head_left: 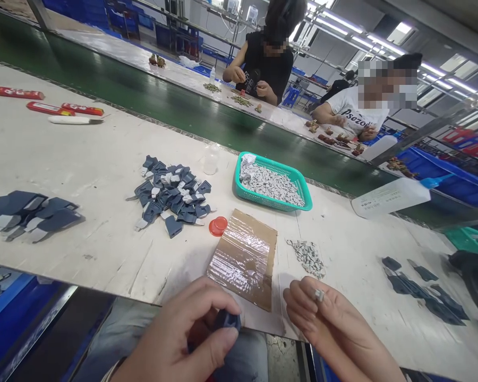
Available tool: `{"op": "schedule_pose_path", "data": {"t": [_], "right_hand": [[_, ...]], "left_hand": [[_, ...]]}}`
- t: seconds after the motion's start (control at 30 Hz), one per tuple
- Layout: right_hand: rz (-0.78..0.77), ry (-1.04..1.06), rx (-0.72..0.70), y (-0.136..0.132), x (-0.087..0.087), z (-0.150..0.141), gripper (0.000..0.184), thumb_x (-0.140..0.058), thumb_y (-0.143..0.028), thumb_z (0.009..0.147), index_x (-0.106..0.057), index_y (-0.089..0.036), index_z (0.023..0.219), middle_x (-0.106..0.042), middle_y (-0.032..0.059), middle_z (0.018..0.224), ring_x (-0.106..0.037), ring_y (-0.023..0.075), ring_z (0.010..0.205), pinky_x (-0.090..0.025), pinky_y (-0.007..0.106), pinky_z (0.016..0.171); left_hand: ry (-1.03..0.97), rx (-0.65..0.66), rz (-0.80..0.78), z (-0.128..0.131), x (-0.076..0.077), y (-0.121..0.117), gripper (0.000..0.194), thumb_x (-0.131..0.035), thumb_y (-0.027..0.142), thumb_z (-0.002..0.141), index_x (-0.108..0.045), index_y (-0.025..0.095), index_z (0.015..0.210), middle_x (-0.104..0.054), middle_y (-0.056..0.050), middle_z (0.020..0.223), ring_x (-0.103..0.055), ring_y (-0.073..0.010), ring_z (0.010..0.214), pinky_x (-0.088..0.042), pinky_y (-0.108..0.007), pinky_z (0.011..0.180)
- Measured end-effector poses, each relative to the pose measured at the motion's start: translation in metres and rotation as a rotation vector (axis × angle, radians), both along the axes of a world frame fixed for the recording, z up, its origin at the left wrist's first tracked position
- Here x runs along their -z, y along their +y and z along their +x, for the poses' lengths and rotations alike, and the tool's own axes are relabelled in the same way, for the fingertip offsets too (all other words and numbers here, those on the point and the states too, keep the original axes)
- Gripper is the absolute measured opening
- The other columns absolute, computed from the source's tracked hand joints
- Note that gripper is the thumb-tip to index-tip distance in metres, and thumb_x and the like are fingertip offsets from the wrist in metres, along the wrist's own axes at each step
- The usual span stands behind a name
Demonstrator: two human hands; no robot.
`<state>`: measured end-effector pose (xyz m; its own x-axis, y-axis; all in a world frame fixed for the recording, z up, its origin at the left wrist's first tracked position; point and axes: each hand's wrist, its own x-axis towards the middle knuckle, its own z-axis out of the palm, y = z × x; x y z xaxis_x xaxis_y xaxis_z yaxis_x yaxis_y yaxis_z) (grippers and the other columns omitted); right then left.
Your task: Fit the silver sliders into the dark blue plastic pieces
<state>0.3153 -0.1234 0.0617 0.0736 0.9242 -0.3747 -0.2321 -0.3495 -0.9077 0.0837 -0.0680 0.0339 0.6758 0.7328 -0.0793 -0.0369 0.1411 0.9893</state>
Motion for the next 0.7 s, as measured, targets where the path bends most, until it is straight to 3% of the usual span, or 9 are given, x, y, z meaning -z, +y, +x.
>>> {"op": "schedule_pose_path", "data": {"t": [0.13, 0.27, 0.4, 0.57, 0.7], "right_hand": [[-0.016, 0.034, -0.048, -0.002, -0.001, -0.009, 0.032, -0.059, -0.050, 0.076, -0.046, -0.023, 0.063, -0.034, 0.0002, 0.063, -0.033, 0.0154, 0.057, -0.038, 0.030, 0.053], [-0.086, 0.102, -0.029, -0.006, -0.002, -0.024, 0.026, -0.067, -0.041, 0.074, -0.056, -0.019, 0.068, -0.042, -0.0007, 0.064, -0.038, 0.0132, 0.063, -0.037, 0.026, 0.061], [-0.139, 0.166, -0.022, -0.007, 0.001, -0.040, 0.026, -0.077, -0.041, 0.065, -0.064, -0.019, 0.071, -0.056, 0.0000, 0.068, -0.049, 0.0127, 0.069, -0.038, 0.023, 0.066], [-0.103, 0.134, -0.058, -0.006, 0.011, -0.043, 0.023, -0.078, -0.040, 0.066, -0.068, -0.020, 0.073, -0.063, 0.0006, 0.071, -0.055, 0.0133, 0.072, -0.042, 0.024, 0.070], [-0.037, 0.032, -0.124, -0.006, 0.008, -0.045, 0.018, -0.074, -0.040, 0.071, -0.069, -0.023, 0.076, -0.067, 0.0017, 0.077, -0.059, 0.0148, 0.076, -0.044, 0.026, 0.074]], "left_hand": [[0.011, 0.013, -0.046, 0.008, -0.003, 0.000, 0.013, -0.055, 0.035, 0.084, -0.059, 0.025, 0.092, -0.050, -0.002, 0.087, -0.053, -0.0120, 0.064, -0.050, -0.019, 0.051], [0.106, 0.036, 0.194, 0.016, -0.008, 0.003, 0.015, -0.055, 0.030, 0.084, -0.066, 0.027, 0.094, -0.053, -0.003, 0.089, -0.056, -0.0132, 0.070, -0.049, -0.021, 0.057], [0.095, -0.059, 0.411, 0.022, -0.009, 0.002, 0.022, -0.056, 0.025, 0.084, -0.067, 0.031, 0.102, -0.053, -0.003, 0.096, -0.060, -0.0118, 0.070, -0.051, -0.024, 0.069], [0.077, -0.122, 0.554, 0.019, -0.010, 0.000, 0.021, -0.057, 0.021, 0.084, -0.069, 0.027, 0.100, -0.052, -0.004, 0.091, -0.057, -0.0088, 0.061, -0.051, -0.021, 0.062], [0.109, -0.128, 0.589, 0.015, -0.011, 0.000, 0.020, -0.056, 0.016, 0.084, -0.067, 0.026, 0.099, -0.052, -0.004, 0.096, -0.059, -0.0084, 0.064, -0.051, -0.020, 0.062]]}}
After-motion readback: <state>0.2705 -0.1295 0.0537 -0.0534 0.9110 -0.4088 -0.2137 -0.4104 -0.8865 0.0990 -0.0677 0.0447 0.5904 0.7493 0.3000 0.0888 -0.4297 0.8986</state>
